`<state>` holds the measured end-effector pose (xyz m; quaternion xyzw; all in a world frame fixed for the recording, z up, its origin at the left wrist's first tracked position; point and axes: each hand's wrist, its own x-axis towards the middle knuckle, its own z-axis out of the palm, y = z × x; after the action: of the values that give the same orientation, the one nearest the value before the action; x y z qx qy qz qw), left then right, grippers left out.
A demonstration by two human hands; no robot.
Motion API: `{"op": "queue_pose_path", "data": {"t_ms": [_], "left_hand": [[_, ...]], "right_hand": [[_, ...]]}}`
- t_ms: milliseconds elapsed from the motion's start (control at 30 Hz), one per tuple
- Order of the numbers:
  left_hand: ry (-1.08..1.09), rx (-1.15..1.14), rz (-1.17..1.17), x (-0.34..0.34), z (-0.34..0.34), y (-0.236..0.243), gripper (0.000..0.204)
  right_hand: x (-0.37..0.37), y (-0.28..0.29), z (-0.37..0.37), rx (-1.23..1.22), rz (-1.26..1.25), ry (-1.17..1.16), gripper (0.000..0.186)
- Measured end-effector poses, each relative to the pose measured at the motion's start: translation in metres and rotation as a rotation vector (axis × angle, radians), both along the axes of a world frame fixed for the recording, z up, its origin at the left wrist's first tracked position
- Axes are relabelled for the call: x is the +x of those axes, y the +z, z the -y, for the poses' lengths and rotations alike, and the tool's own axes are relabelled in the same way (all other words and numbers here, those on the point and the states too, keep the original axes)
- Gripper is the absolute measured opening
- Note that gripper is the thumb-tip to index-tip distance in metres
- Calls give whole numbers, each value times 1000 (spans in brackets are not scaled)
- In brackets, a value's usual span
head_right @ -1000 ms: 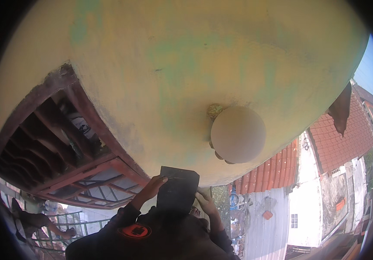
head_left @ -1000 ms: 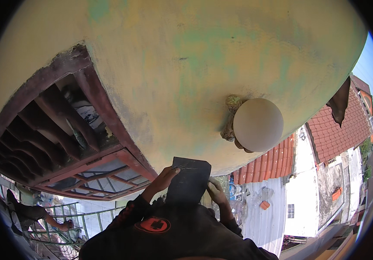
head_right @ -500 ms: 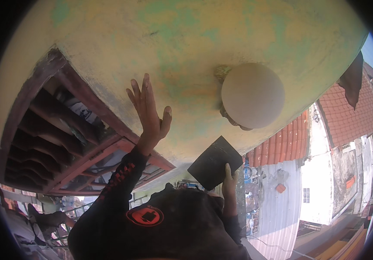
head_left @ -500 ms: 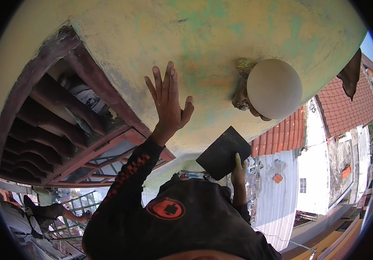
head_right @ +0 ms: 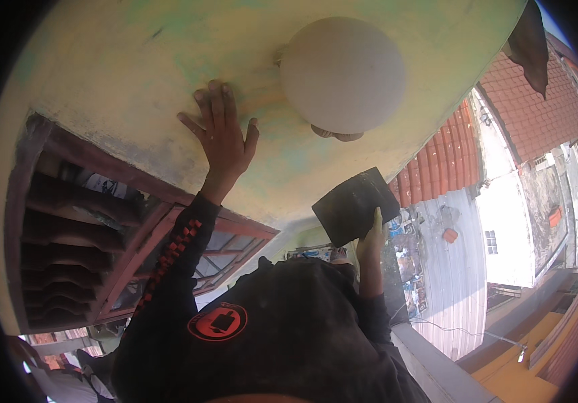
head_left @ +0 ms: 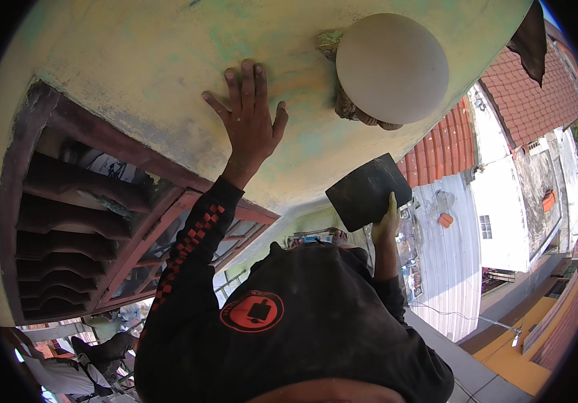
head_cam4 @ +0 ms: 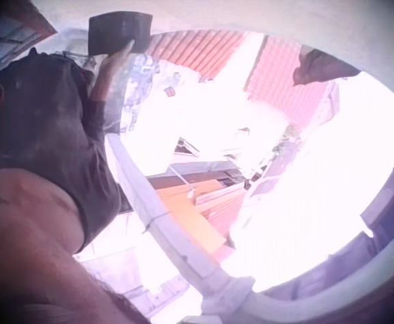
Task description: The person smooths a ceiling surface using a sanding block and a scraper. They repeatedly rub the sanding block against the ceiling and use the scraper to remove material, working around a light fixture.
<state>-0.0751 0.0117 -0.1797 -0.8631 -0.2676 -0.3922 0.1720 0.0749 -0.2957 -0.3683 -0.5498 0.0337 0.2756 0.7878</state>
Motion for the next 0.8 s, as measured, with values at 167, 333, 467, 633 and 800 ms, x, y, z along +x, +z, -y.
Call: {"op": "queue_pose_path", "data": {"t_ms": [167,333,467,633,800], "left_hand": [[-57,-94,-320,-14,18,-88,81],[35,-18,-125,1,9,-31,82],[-76,-197,-373,-11,27,-108,82],[104,-22,-79,7,17,-31,83],[-56,-241,-339,-18,37,-81,84]], "right_hand": [[7,-46,5,2,188,37,45],[4,1,-4,42,57,8,47],[3,22,-7,157,-74,-43,66],[4,-8,5,-225,457,107,51],[-4,25,-21,-135,292,-72,51]]}}
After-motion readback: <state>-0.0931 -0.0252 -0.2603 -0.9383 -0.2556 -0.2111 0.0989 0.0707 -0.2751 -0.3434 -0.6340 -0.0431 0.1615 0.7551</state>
